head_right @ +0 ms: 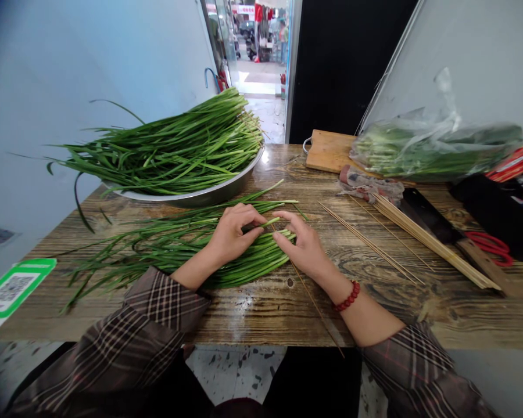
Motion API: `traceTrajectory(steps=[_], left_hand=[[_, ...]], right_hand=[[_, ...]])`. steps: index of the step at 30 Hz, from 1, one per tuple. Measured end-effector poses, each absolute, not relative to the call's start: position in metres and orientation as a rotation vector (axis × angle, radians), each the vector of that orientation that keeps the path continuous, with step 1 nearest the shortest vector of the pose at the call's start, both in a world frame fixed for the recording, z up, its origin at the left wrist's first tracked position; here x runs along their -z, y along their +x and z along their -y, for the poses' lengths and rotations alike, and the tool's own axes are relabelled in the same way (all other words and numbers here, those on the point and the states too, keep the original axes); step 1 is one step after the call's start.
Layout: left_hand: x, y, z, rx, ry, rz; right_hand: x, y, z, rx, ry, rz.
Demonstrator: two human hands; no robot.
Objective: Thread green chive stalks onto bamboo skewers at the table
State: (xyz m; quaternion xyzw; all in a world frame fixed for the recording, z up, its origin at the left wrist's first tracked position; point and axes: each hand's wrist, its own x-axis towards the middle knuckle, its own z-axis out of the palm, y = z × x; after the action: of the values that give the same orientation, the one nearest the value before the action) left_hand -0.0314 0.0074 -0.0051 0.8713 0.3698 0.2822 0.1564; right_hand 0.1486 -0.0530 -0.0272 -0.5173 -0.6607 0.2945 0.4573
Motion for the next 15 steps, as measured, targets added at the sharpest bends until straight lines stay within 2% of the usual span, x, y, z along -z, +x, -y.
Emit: traceTrajectory(steps=[8, 15], left_hand=[[0.002, -0.035, -0.010, -0.724, 2.344, -0.746], [0.012, -0.045, -0.028, -0.680, 2.304, -1.046]], right_hand=[[0.031, 0.150, 0.051, -0.553, -1.312, 1.668], [0.024, 0.151, 0.057, -0.486, -1.256, 1.777]])
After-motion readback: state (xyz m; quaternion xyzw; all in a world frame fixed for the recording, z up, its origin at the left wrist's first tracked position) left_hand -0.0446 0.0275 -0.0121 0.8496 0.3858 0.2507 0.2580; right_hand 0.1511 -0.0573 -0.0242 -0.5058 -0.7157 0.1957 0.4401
